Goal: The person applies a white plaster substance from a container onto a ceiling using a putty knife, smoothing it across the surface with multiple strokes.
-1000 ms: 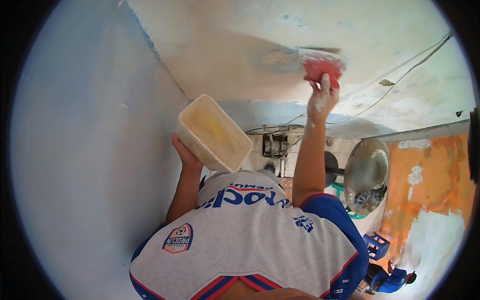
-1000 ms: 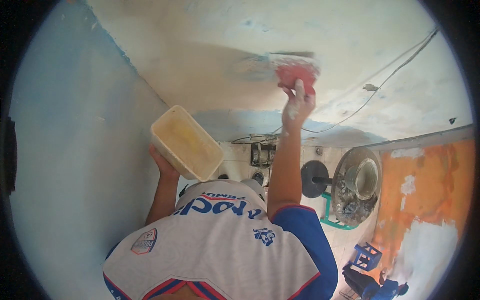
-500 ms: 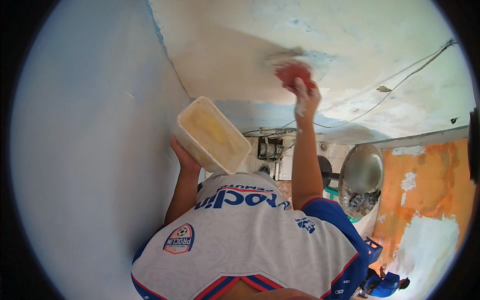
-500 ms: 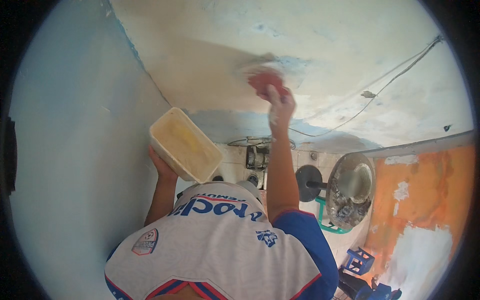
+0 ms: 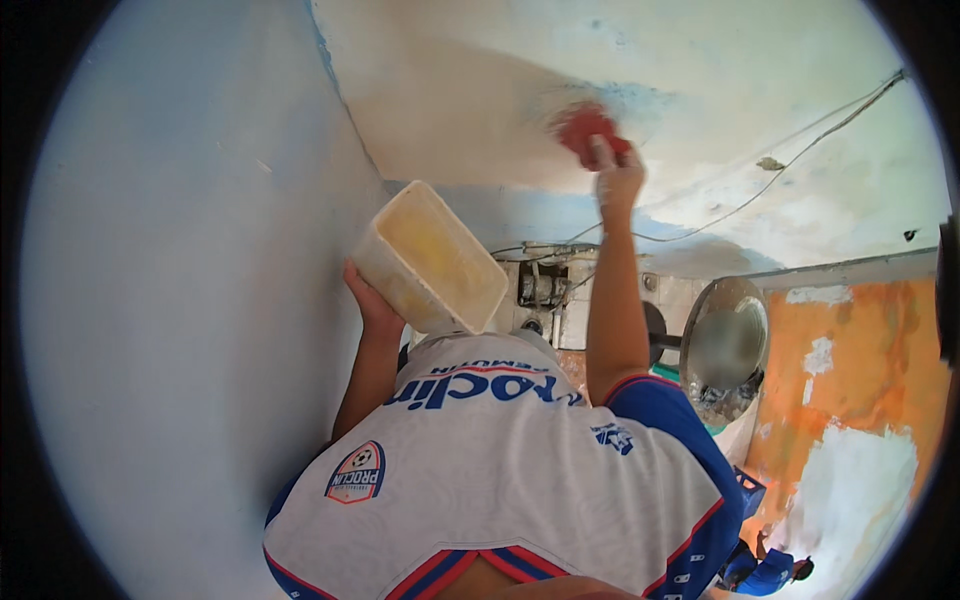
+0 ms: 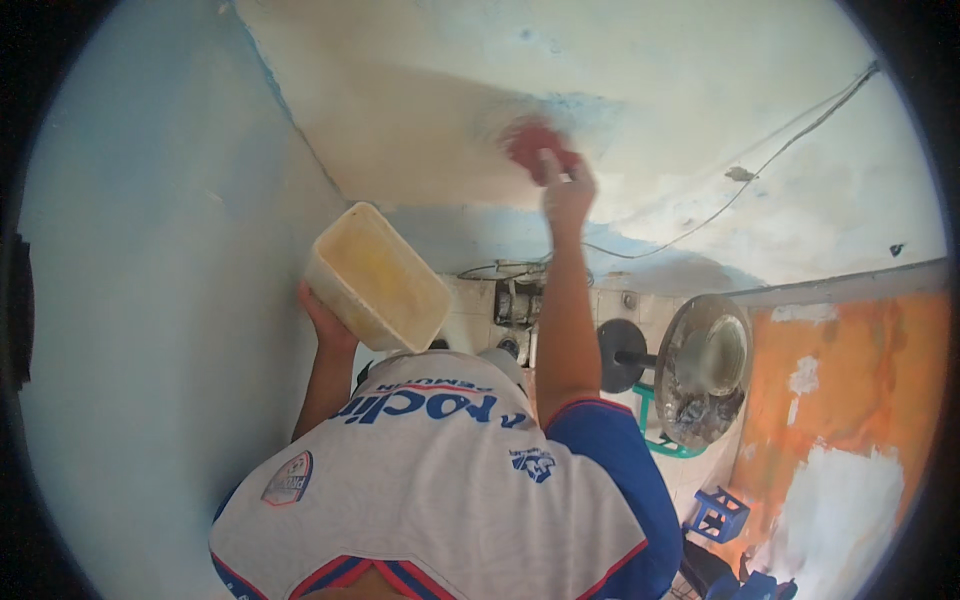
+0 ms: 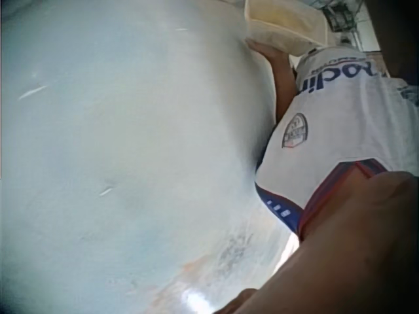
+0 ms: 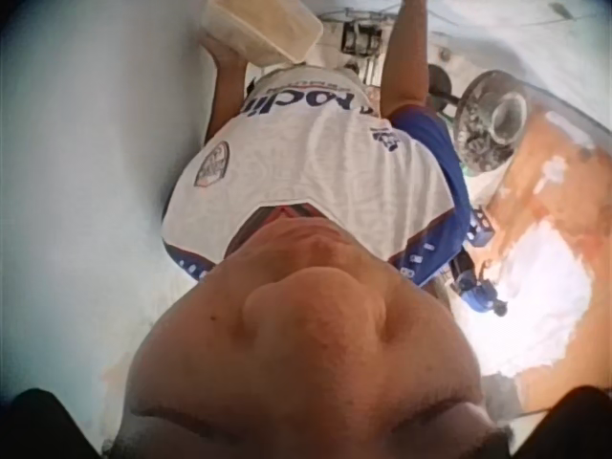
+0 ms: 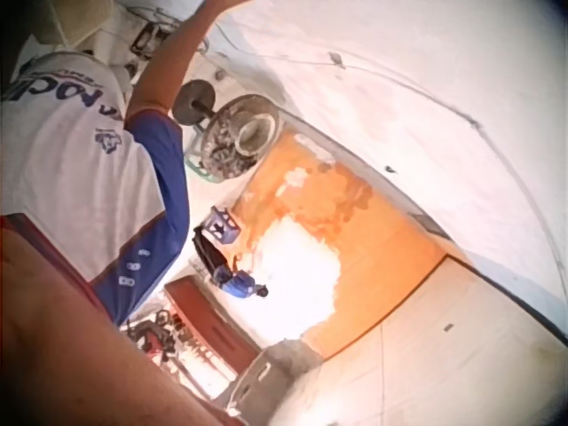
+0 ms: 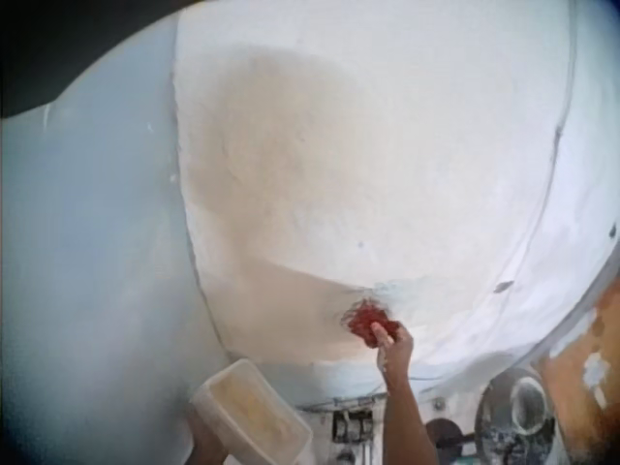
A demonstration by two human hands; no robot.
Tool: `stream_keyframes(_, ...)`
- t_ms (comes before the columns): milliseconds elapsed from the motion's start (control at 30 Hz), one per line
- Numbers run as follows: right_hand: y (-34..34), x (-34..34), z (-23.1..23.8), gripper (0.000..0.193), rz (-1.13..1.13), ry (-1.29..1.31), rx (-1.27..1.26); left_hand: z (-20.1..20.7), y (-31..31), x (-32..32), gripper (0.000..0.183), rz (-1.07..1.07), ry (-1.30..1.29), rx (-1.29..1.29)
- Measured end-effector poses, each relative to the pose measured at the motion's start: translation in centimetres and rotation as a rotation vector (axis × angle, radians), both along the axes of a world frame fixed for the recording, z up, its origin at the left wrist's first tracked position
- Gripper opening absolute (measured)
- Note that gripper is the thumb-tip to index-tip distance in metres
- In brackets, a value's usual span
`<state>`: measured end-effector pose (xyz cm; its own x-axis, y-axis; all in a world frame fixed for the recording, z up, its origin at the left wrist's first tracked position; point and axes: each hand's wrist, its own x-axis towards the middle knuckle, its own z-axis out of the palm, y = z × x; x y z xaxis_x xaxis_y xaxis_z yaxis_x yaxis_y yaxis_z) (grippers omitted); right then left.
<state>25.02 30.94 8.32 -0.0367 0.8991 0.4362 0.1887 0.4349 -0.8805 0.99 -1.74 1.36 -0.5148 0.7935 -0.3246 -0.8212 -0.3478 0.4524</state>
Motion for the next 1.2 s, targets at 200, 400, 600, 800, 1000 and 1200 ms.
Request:
stream_keyframes(200, -2.3, 3.3, 3.2, 0.021, 0.124, -0.021, -0.07, 2.1, 0.1, 0.9, 0.075, 0.041, -0.007, 0.021)
stream_keyframes(400, -0.2, 2.4, 3.3, 0.024, 0.111, 0.277, -0.121, 2.1, 0.6, 0.7, 0.077, 0.095, 0.059, -0.074)
stream_keyframes(600, -2.4, -1.3, 4.5, 0.028, 0.136, -0.365, -0.022, 2.1, 0.4, 1.2, 0.078, -0.023, 0.0, 0.0)
stream_keyframes(800, -0.9, 6.5, 5.9, 0.022, 0.006, 0.074, -0.118, 2.1, 0.1, 1.2, 0.08, 0.069, -0.001, -0.066)
stream_keyframes(1000, -2.5, -2.6, 5.7, 0.022, 0.037, -0.346, -0.053, 2.1, 1.1, 1.3, 0.079, -0.081, -0.004, 0.104)
stream_keyframes(1200, -2.7, 3.6, 6.0, 0.023, 0.03, -0.026, -0.053, 2.1, 0.4, 1.0, 0.079, 0.022, 0.024, -0.046)
